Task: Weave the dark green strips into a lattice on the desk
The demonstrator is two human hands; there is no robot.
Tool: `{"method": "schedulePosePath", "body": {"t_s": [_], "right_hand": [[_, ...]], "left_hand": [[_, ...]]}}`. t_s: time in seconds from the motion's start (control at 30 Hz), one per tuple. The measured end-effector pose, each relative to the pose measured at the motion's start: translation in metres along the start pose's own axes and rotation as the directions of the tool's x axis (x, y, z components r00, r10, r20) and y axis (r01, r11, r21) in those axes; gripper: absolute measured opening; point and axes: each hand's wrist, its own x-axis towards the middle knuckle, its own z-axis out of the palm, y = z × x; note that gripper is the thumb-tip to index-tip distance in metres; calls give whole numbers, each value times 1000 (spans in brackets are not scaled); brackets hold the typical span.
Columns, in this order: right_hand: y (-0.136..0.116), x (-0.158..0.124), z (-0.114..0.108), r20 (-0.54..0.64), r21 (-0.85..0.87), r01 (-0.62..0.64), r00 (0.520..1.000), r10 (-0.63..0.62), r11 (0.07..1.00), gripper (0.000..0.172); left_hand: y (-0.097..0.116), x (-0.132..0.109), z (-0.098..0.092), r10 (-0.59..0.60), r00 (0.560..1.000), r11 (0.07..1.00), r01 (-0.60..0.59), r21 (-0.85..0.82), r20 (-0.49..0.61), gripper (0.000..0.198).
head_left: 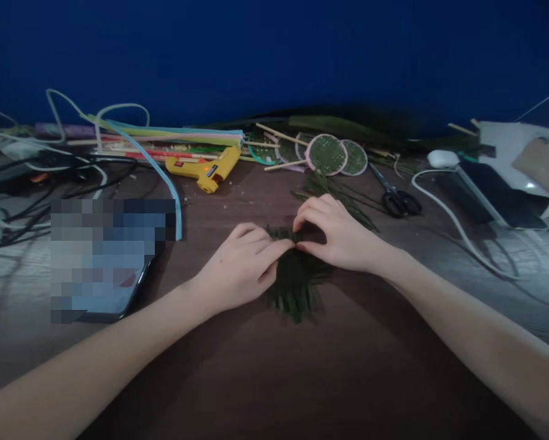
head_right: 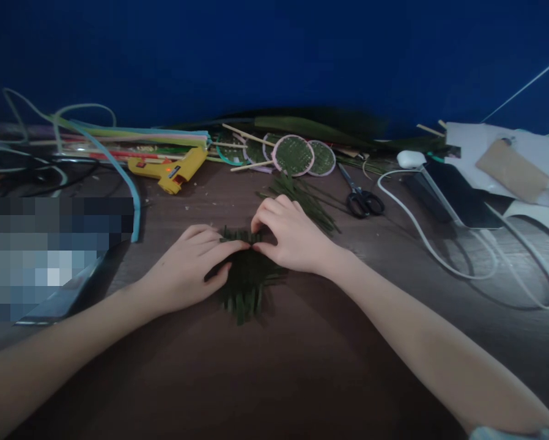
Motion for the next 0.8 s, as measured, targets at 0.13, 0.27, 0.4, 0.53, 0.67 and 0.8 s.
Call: {"method": "schedulePosePath", "body": {"t_s": [0.13,0.27,0.4,0.53,0.67,0.8], "right_hand": [[-1,0,0,6,47,3,1000,-4,999,9],[-2,0,0,-12,121,15,1000,-14,993,7],[-2,0,-1,-55,136,60,997,-53,989,5],[-1,0,-2,-58,158,108,993,-100,982,8],[-2,1,-2,-30,202,102,995,-98,974,11],[-3,0,-3,1,259,17,1000,-18,966,12]], "left_hand": [[-1,0,-1,-2,1000,1000,2,-1,9,27],[-1,0,-1,-9,1000,1000,9,-4,18,27],[0,1,-2,-4,1000,1000,4,-9,20,27],[1,1,-3,-7,999,1000,8,-15,43,29],[0,2,-3,-5,1000,1000,6,-20,31,28],[0,1,-3,-18,1000,1000,19,-19,24,27]]}}
